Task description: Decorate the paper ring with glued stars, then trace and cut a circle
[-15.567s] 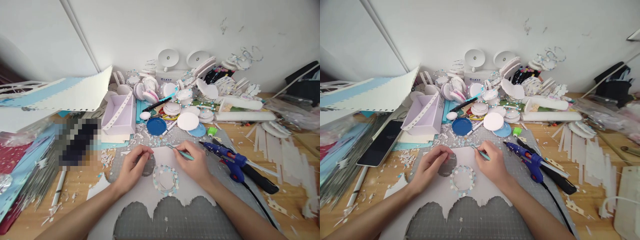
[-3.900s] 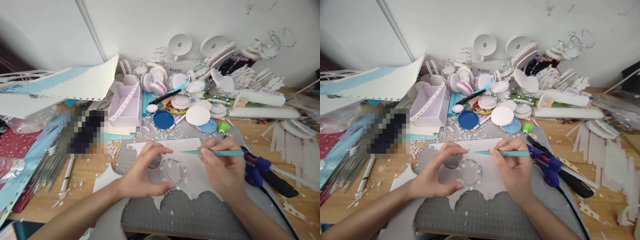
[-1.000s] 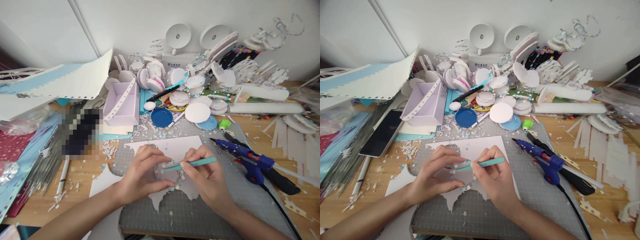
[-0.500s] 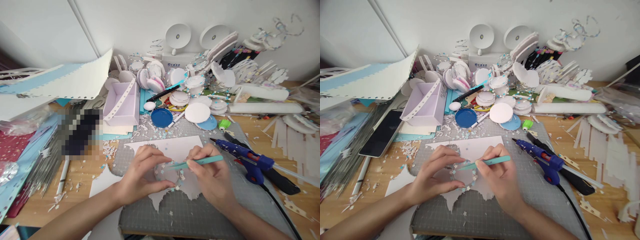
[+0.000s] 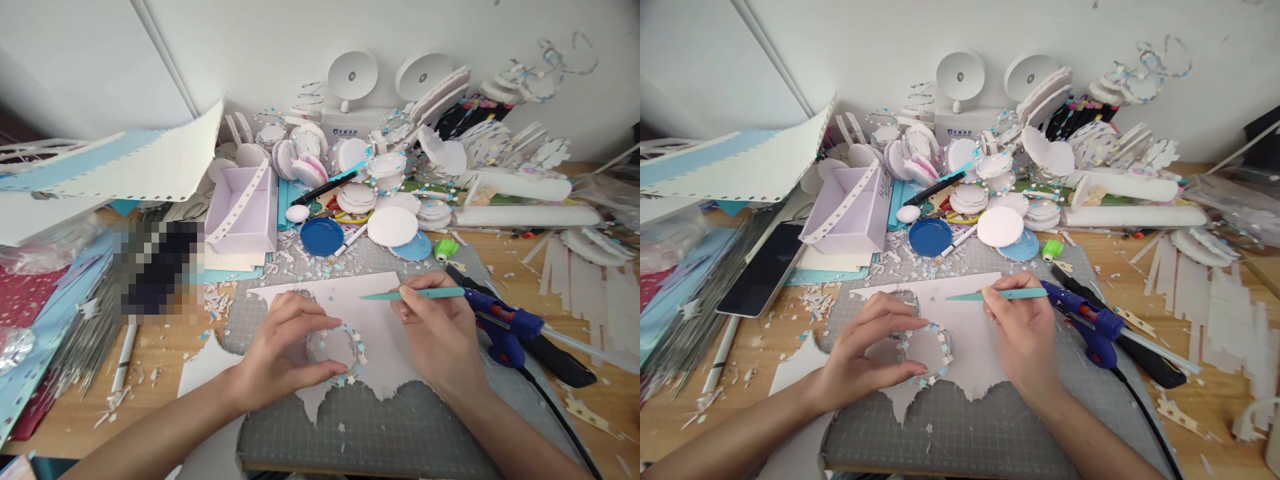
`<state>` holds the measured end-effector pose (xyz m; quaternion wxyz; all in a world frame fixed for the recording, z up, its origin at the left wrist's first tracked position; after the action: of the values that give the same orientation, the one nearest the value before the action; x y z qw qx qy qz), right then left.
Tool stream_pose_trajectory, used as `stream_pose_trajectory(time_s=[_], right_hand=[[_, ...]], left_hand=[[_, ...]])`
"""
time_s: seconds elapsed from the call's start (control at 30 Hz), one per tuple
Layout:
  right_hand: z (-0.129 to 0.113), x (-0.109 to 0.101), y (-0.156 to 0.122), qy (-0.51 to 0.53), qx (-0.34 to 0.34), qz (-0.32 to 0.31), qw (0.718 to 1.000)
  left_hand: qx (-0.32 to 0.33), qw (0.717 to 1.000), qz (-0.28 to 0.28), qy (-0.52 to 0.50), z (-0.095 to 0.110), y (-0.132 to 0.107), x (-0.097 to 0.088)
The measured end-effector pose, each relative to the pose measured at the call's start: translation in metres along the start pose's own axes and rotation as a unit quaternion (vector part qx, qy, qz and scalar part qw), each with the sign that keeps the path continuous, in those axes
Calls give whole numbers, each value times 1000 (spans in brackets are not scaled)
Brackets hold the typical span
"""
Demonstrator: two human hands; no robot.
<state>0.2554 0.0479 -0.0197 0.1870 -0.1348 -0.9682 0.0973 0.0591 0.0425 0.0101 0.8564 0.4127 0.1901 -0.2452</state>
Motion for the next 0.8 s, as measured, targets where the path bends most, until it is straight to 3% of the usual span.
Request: stream_pose_trajectory(time_s=[0.17,0.3,0.63,0.8], right_hand=[[-9,-14,9,-43,-84,55,994],[-13,-8,7,-176,-134,61,973],[-8,13,-2,-357,-205,-1,911],[-6,18,-3,-371,-217,-24,902]], left_hand=[[-4,1000,-2,-4,-1,0,0],[-19,1000,-13,-12,-2,0,2],[-13,999,-30,-39,-1,-1,5],[-19,997,-51,-58,-4,-3,9]])
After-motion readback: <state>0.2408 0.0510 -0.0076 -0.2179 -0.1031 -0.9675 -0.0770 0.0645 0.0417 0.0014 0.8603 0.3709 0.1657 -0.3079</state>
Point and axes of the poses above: each hand's wrist, its own y-axis towards the middle knuckle, its own x-axis out of the palm, z = x × y, the point moved 7 cm from there along y, towards the middle knuckle, and after that the axes turned 13 degrees about x, right-handed, at the moved point
